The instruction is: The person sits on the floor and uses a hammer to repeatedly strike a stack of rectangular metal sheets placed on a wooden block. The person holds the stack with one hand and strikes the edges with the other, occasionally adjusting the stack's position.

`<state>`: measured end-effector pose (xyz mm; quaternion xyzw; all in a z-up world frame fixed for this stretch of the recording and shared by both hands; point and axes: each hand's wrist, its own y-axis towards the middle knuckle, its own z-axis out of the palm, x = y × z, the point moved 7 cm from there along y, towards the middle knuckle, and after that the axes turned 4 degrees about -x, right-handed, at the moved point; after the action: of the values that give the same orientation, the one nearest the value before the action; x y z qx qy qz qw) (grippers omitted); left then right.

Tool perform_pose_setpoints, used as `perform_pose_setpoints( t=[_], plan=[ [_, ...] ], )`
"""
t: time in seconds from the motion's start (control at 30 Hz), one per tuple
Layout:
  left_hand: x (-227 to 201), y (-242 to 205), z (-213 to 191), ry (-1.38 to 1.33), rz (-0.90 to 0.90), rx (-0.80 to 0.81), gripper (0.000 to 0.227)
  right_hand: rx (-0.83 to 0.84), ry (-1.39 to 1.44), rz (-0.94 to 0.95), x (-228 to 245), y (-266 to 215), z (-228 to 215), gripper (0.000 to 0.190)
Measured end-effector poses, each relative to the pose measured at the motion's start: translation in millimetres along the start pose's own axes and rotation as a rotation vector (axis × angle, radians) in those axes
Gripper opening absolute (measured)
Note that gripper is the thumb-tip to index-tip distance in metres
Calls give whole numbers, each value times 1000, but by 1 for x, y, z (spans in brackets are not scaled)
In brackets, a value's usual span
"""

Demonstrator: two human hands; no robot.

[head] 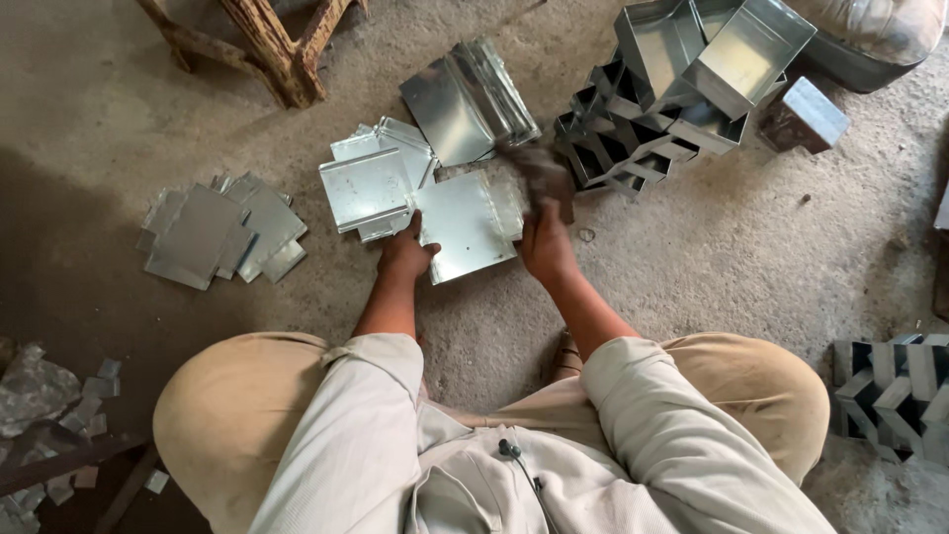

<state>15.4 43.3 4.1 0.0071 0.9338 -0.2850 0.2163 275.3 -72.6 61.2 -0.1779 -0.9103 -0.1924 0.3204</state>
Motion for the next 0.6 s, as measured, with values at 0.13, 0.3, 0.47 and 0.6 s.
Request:
perform_pose_setpoints(
  t=[0.13,0.3,0.47,0.6],
  plan=[
    [0,10,3,42,68,-55,91,139,-127,30,3,-8,0,39],
    [7,12,9,-32,102,-50,94,-186,243,-110,60,22,-58,29],
    [2,-3,-1,-20,27,-36,91,-161,313,-92,36,16,-30,30],
    [5,2,4,39,6,-27,92,62,-54,-115,-6,0,17,39]
  ],
)
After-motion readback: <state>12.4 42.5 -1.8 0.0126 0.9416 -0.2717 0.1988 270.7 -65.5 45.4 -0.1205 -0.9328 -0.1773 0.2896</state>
